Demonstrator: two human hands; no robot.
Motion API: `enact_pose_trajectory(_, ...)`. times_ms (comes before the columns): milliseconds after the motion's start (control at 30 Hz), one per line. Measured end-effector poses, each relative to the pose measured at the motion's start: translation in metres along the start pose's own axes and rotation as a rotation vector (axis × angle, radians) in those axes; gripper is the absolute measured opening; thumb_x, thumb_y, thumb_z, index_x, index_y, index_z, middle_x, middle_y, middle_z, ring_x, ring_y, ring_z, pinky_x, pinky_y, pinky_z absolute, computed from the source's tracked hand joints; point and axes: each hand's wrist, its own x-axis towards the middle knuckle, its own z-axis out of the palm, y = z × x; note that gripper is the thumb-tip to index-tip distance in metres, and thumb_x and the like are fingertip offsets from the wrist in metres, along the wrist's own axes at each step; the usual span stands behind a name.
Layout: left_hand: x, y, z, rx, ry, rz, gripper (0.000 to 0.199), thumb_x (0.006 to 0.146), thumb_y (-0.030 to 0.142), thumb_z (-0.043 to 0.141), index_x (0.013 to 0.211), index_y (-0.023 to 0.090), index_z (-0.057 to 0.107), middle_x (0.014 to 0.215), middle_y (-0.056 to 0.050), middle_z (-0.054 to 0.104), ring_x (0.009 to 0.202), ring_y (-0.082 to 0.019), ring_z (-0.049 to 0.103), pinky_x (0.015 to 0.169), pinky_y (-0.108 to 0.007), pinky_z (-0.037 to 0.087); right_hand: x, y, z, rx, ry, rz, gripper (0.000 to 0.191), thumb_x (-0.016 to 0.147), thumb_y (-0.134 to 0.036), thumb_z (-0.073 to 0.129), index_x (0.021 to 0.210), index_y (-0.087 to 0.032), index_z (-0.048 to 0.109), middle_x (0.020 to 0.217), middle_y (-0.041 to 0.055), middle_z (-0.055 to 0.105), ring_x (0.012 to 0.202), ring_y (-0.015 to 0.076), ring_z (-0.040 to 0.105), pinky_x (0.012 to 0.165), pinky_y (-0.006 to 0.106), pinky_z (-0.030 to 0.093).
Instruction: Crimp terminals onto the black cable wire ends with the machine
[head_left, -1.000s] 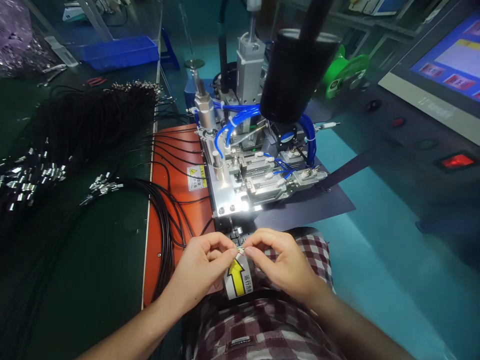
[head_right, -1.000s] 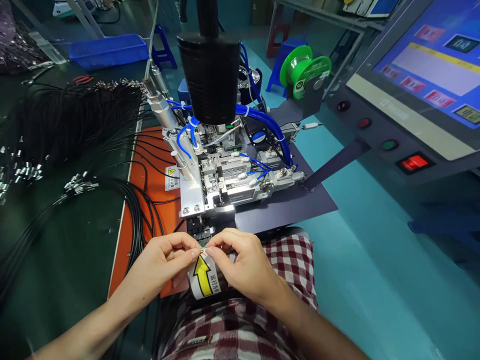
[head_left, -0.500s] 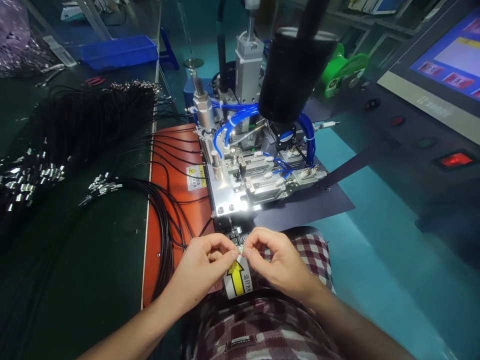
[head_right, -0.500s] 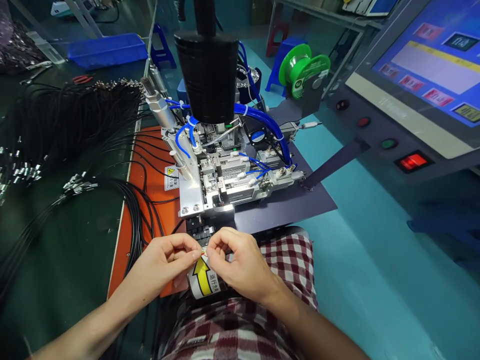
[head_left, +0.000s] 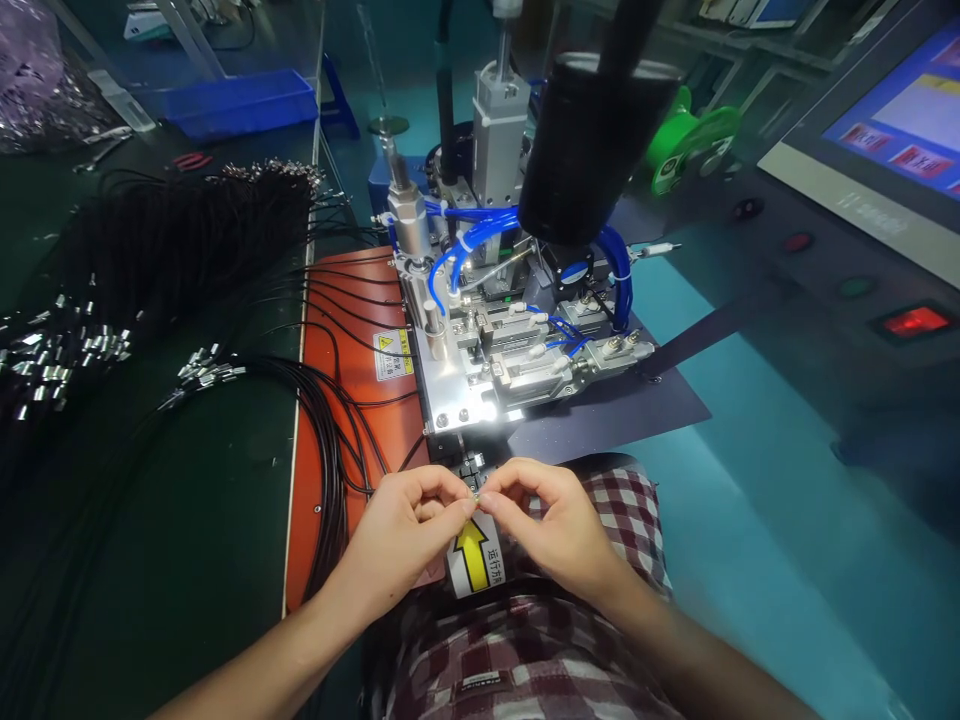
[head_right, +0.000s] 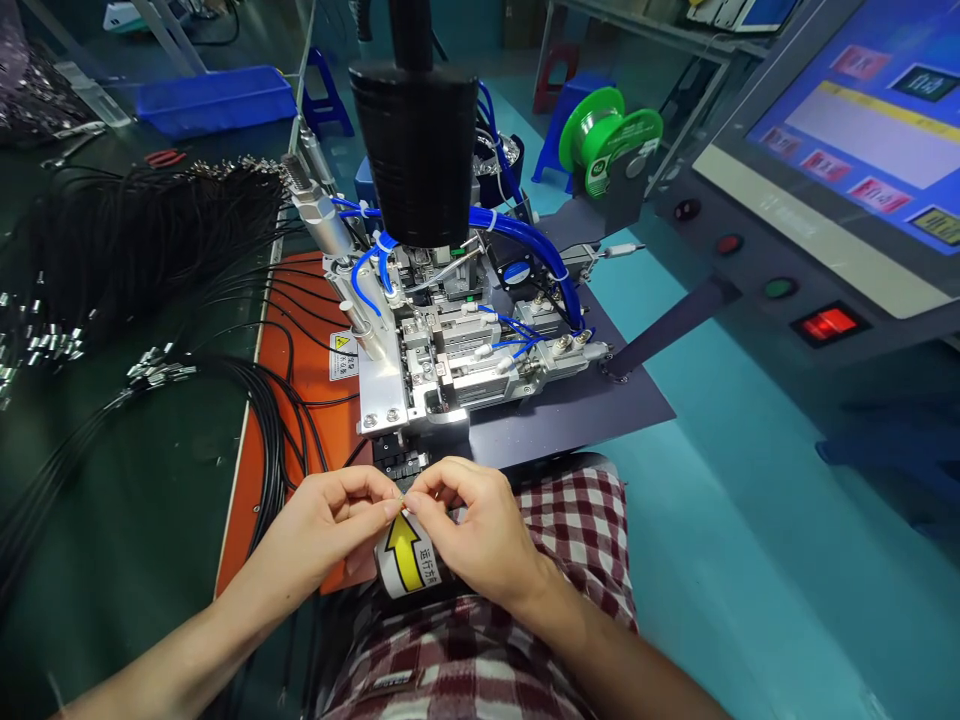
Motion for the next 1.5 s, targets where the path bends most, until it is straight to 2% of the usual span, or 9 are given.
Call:
enact_pose_trajectory(100, -0.001, -0.003, 0.003, -0.004, 0.027, 0.017, 0.022, 0.074, 0.036, 0.062, 0.071, 0.015, 0.057, 0.043, 0.006, 0.044, 0.035, -0.007, 0.037, 0.034, -0.018, 0.032, 0.0, -0.002, 0.002, -0.044, 0.016, -0.032, 0.012, 0.082, -0.017, 0.058, 0.07, -0.017, 0.059, 0.068, -0.0001, 0.058, 0.061, 0.0127, 0.051, 0.059, 0.026, 0.041)
enact_pose_trajectory(267, -0.005, -0.01, 0.007, 0.031, 0.126, 0.154, 0.019, 0.076, 0.034, 0.062, 0.078, 0.015, 0.063, 0.051, 0.003, 0.051, 0.039, -0.007, 0.039, 0.036, -0.018, 0.031, 0.002, -0.002, 0.003, 0.284, -0.084, 0.217, 0.018, 0.083, -0.03, 0.058, 0.07, -0.017, 0.054, 0.055, -0.0051, 0.047, 0.048, 0.0095, 0.043, 0.048, 0.022, 0.035)
enact_pose_trajectory(500, -0.001, -0.009, 0.003, 0.063, 0.065, 0.265, 0.014, 0.077, 0.03, 0.064, 0.077, 0.016, 0.063, 0.072, -0.001, 0.056, 0.054, -0.008, 0.046, 0.046, -0.018, 0.035, 0.002, -0.002, 0.001, 0.501, -0.154, 0.309, 0.027, 0.077, -0.04, 0.064, 0.067, -0.017, 0.054, 0.054, -0.0061, 0.045, 0.046, 0.0079, 0.038, 0.046, 0.022, 0.031)
enact_pose_trajectory(567, -0.002, -0.009, 0.004, 0.022, 0.072, 0.275, 0.015, 0.078, 0.029, 0.064, 0.073, 0.016, 0.06, 0.075, 0.001, 0.053, 0.052, -0.006, 0.043, 0.044, -0.017, 0.033, 0.0, -0.002, 0.001, 0.502, -0.157, 0.314, 0.028, 0.077, -0.04, 0.064, 0.066, -0.016, 0.053, 0.054, -0.006, 0.044, 0.046, 0.0076, 0.038, 0.046, 0.021, 0.031)
enact_pose_trajectory(733, -0.004, -0.011, 0.007, -0.089, 0.031, 0.154, 0.019, 0.084, 0.036, 0.056, 0.078, 0.019, 0.05, 0.053, 0.009, 0.033, 0.039, -0.004, 0.029, 0.035, -0.016, 0.021, -0.001, -0.001, 0.003, 0.455, -0.131, 0.295, 0.026, 0.08, -0.038, 0.062, 0.068, -0.016, 0.052, 0.055, -0.0059, 0.043, 0.048, 0.0077, 0.037, 0.047, 0.022, 0.031)
enact_pose_trajectory(967, 0.011, -0.011, -0.011, 0.574, 0.179, 0.504, 0.012, 0.087, 0.024, 0.052, 0.08, 0.019, 0.06, 0.08, -0.001, 0.058, 0.074, -0.014, 0.054, 0.066, -0.023, 0.042, 0.019, 0.011, -0.008, 0.28, -0.114, 0.277, 0.02, 0.079, -0.033, 0.06, 0.069, -0.016, 0.054, 0.057, -0.0044, 0.046, 0.049, 0.0091, 0.041, 0.047, 0.023, 0.032)
enact_pose_trajectory(1100, 0.019, -0.02, -0.018, 0.683, 0.158, 0.646, 0.016, 0.089, 0.018, 0.048, 0.094, 0.019, 0.063, 0.088, -0.004, 0.059, 0.083, -0.015, 0.057, 0.075, -0.024, 0.046, 0.031, 0.022, -0.014, 0.225, -0.135, 0.284, 0.02, 0.078, -0.033, 0.059, 0.068, -0.016, 0.054, 0.059, -0.0036, 0.048, 0.049, 0.0098, 0.043, 0.048, 0.024, 0.033)
enact_pose_trajectory(1233, 0.022, -0.027, -0.018, 0.724, 0.166, 0.762, 0.022, 0.09, 0.011, 0.046, 0.102, 0.017, 0.062, 0.092, -0.005, 0.058, 0.085, -0.014, 0.057, 0.075, -0.023, 0.047, 0.035, 0.028, -0.015, 0.224, -0.157, 0.283, 0.02, 0.079, -0.032, 0.058, 0.069, -0.016, 0.054, 0.062, -0.0026, 0.049, 0.052, 0.0102, 0.044, 0.05, 0.024, 0.035)
enact_pose_trajectory(1500, 0.024, -0.03, -0.018, 0.922, 0.167, 0.832, 0.029, 0.088, 0.007, 0.043, 0.109, 0.012, 0.062, 0.085, -0.007, 0.053, 0.076, -0.017, 0.053, 0.065, -0.027, 0.048, 0.037, 0.03, -0.014, 0.214, -0.147, 0.3, 0.017, 0.078, -0.031, 0.058, 0.069, -0.016, 0.055, 0.06, -0.003, 0.049, 0.052, 0.0103, 0.042, 0.049, 0.024, 0.033)
